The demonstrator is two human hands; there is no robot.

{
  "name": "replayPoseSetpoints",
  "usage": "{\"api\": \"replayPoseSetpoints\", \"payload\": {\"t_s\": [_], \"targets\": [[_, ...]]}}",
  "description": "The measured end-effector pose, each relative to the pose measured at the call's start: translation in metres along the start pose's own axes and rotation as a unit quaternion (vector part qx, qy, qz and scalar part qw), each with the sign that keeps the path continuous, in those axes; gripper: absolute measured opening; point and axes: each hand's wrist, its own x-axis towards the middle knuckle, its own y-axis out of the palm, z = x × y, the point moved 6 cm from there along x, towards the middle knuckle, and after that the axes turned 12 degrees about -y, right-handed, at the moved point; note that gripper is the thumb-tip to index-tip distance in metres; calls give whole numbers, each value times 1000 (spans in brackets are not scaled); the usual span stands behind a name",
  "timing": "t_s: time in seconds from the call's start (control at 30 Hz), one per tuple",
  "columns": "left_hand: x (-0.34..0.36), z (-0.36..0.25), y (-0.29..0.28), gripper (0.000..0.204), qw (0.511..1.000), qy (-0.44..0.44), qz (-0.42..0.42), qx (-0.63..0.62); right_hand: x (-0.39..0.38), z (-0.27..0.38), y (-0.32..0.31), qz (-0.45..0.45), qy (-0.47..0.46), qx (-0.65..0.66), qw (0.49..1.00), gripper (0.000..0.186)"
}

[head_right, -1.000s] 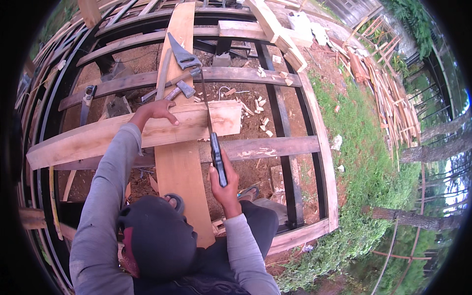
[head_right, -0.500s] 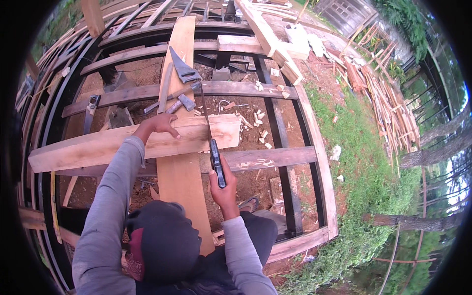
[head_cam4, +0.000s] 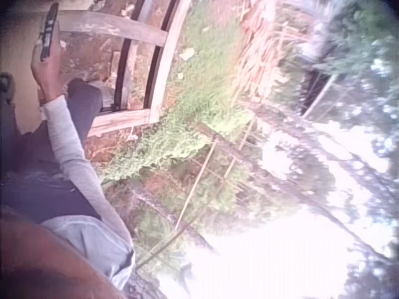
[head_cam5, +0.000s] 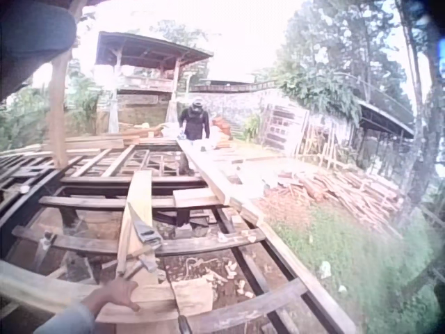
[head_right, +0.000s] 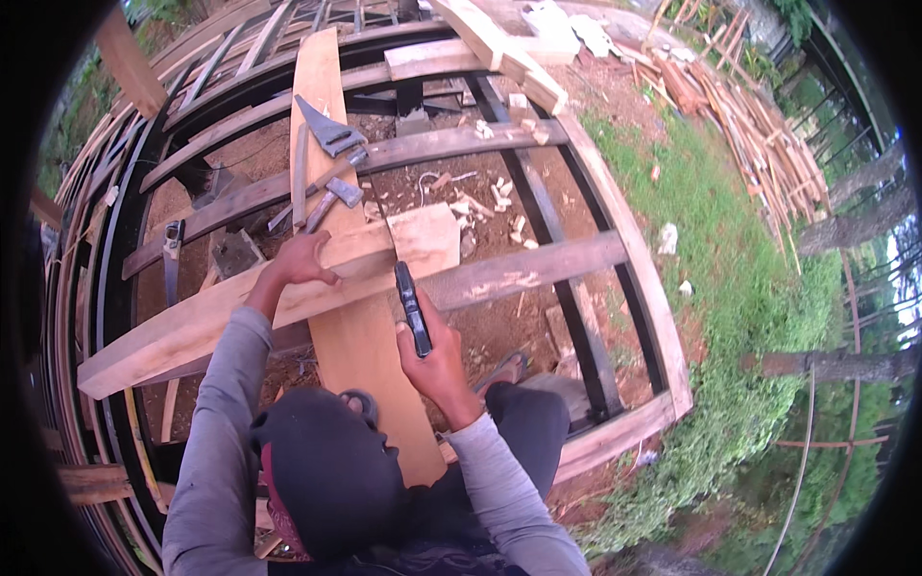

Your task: The person saws through a piece of lumber with a hand saw while holding the wood steady by hand and foot on a wooden structure.

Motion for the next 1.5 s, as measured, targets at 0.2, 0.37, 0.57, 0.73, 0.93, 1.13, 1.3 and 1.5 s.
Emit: {"api": "replayPoseSetpoints", "payload": {"t_s": [0.2, 0.37, 0.57, 0.73, 0.93, 1.13, 1.3, 1.5], "targets": [[28, 14, -10, 113, 998, 38, -10, -44, -202, 60, -77, 24, -5, -9, 1000, 65], [29, 23, 5, 116, 999, 25, -25, -10, -77, 2, -13, -34, -208, 7, 977, 71], [26, 11, 4, 112, 996, 26, 41, -75, -57, -32, -7, -57, -173, 43, 982, 74], [35, 9, -1, 108, 975, 25, 123, -182, -207, 20, -65, 27, -92, 45, 994, 82], [26, 15, 9, 121, 995, 36, -24, -87, -2, -45, 4, -107, -185, 51, 976, 67], [10, 23, -7, 117, 995, 57, -85, 15, -127, 12, -37, 0, -105, 46, 993, 70], [-2, -4, 1, 109, 999, 9, -52, -10, -204, 57, -82, -7, -76, -4, 997, 71], [-22, -23, 23, 99, 996, 18, -88, 13, -24, -21, -14, -70, -96, 67, 991, 61]]}}
